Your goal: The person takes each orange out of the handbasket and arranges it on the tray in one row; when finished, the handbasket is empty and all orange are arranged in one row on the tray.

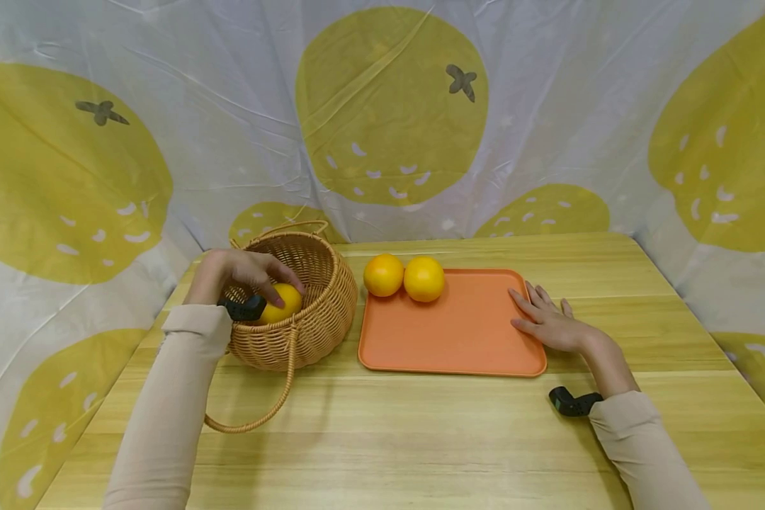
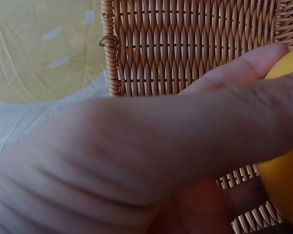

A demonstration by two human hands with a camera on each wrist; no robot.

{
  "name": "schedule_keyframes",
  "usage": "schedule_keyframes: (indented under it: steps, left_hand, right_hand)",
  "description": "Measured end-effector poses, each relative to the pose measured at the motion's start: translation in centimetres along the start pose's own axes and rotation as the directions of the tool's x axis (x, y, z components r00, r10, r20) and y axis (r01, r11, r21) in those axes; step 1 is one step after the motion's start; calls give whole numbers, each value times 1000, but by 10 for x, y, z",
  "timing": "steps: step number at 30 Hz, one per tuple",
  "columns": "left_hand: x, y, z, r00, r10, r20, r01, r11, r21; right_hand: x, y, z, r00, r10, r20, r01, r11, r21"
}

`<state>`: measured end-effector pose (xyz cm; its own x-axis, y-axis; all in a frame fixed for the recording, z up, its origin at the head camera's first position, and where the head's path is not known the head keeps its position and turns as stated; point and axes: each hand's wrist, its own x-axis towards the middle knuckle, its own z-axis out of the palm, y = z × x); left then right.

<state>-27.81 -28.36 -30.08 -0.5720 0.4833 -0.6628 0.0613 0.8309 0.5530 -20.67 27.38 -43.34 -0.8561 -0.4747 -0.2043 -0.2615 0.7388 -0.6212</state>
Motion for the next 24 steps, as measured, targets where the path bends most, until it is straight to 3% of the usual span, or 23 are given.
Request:
schedule_keyframes:
  steps: [8,12,17,24]
  left_hand:
    - [2,-2,1,999,5,52,-6,1000,19]
    - [3,-4,3,999,12,45,-14,999,43]
    - [2,-7,3,999,36,-40,-34,998,57]
    - [-7,-4,1,982,48,-183,-65,994,-89]
  right_hand:
    - [3,11,3,999,-34,-12,35,999,28]
    - [6,14,4,1000,-30,-2,30,999,31]
    - [8,15,4,1000,11,13,-10,1000,-20]
    - [0,3,3,1000,-23,-7,23,999,44]
